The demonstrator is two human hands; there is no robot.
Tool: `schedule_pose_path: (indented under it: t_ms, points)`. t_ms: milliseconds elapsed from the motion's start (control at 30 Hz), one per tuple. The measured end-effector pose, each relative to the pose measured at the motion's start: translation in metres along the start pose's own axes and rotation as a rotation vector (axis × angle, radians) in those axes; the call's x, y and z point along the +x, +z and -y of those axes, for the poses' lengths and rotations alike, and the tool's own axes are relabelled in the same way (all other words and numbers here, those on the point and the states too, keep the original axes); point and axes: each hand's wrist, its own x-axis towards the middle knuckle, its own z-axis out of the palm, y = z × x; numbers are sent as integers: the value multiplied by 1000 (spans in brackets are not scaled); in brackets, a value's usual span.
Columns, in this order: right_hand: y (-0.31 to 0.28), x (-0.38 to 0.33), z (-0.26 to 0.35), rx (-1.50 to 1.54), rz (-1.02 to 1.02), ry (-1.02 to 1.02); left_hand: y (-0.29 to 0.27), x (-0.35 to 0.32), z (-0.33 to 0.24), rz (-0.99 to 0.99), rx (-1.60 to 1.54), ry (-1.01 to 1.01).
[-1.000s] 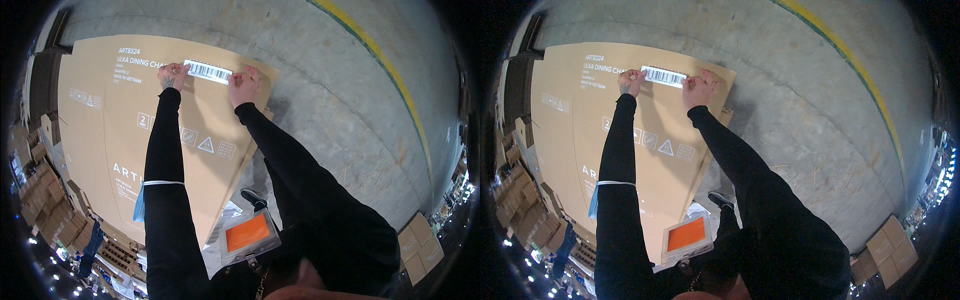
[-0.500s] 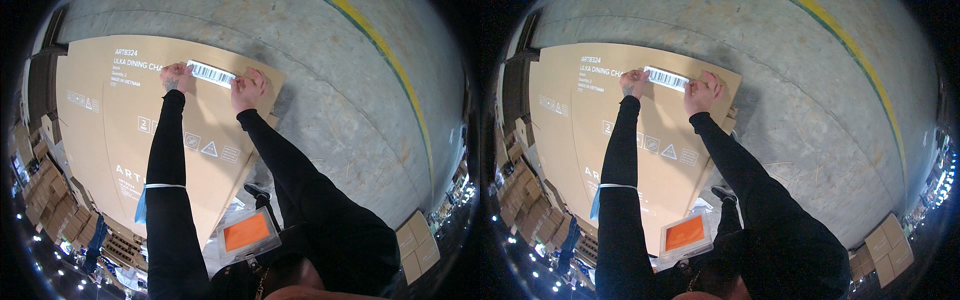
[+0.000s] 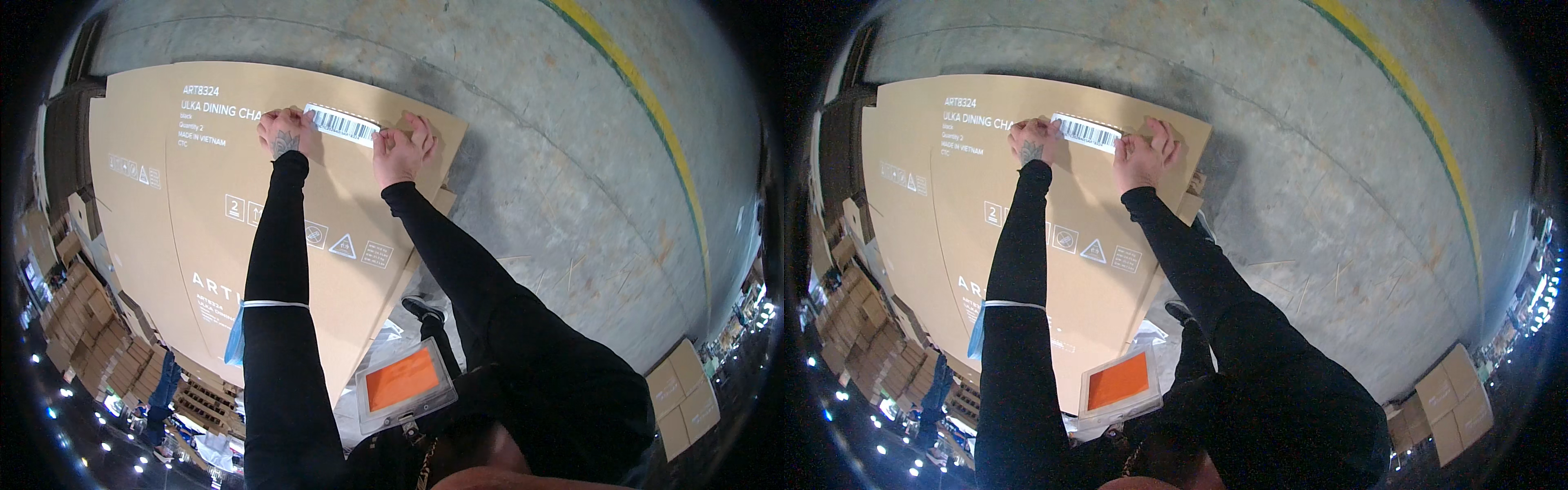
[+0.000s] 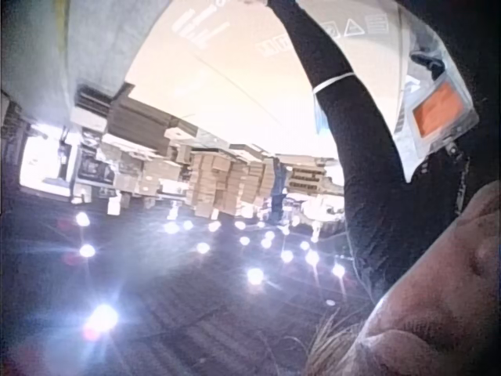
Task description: The person repeatedly picks barcode labels from a roll, peels them, and sticks them onto flat-packed cardboard boxes. The person also stacks the labeled boxes and handles the label roll.
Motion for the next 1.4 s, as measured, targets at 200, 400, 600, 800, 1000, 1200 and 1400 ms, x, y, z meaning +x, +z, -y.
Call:
schedule_pose_path:
  t_ms: [200, 400, 600, 800, 1000, 1200, 1400]
  points:
    - [3, 2, 8, 10, -14, 67, 5, 7, -3, -25, 4, -20]
    - [5, 4, 9, -14, -37, 85, 10, 8, -5, -33, 12, -32]
    - [5, 4, 10, -22, -40, 78, 9, 6, -3, -37, 4, -24]
    - [7, 5, 10, -49, -57, 75, 8, 5, -5, -33, 27, -38]
    - [7, 6, 10, -69, -55, 81, 11, 3, -7, -61, 42, -33]
    - [8, 5, 9, -71, -39, 42, 15, 2, -2, -125, 98, 6]
    - [7, 5, 4, -99, -46, 20, 23, -4, -5, -236, 154, 82]
